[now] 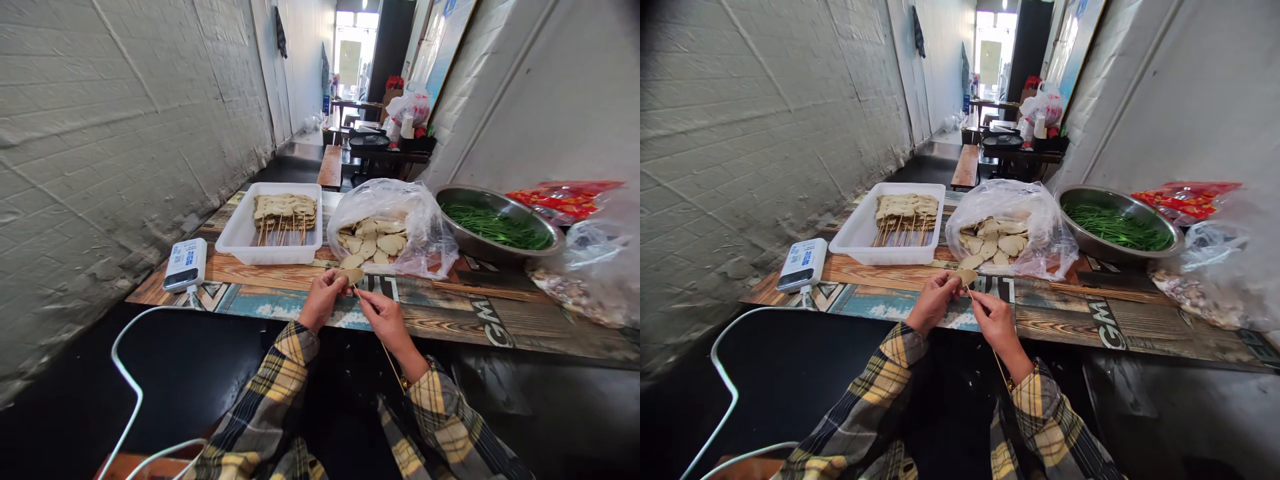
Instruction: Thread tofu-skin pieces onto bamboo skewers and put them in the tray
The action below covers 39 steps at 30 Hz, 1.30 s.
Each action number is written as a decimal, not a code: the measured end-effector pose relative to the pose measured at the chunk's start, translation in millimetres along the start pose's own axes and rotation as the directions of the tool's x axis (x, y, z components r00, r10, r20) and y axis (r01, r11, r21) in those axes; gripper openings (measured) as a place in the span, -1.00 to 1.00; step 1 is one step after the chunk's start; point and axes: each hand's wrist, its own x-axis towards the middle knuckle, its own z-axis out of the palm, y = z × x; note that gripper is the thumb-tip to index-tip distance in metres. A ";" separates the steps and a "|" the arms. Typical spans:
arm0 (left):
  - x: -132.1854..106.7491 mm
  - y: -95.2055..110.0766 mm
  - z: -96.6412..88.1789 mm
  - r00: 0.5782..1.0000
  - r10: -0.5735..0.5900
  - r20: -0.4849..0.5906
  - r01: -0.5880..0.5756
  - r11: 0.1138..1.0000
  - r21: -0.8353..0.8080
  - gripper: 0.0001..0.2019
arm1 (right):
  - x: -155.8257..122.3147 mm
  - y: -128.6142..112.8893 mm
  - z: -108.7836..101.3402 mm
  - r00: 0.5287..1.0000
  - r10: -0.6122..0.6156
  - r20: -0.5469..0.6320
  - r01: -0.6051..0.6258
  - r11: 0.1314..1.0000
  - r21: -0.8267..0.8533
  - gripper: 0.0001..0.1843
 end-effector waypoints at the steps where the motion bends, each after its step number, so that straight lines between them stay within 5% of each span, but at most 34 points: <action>1: 0.2 0.0 0.1 1.000 -0.006 -0.007 0.006 1.000 -0.002 -0.77 | -0.3 0.0 -0.2 1.000 -0.006 0.002 0.006 1.000 0.001 -0.69; 14: -2.4 2.5 1.2 0.996 -0.061 -0.058 0.053 0.991 -0.124 -0.83 | -5.6 6.6 -4.3 0.996 -0.012 0.086 0.012 1.000 -0.005 -0.66; 28: -2.9 1.5 -2.3 0.987 -0.153 0.045 0.159 0.956 -0.245 -0.82 | -9.2 -3.1 -4.1 0.997 0.008 0.076 -0.012 0.999 0.045 -0.67; 39: -5.0 -1.6 0.8 0.999 -0.035 0.016 0.038 0.977 -0.209 -0.80 | -5.9 5.5 1.7 0.998 0.059 0.038 -0.060 0.998 0.026 -0.66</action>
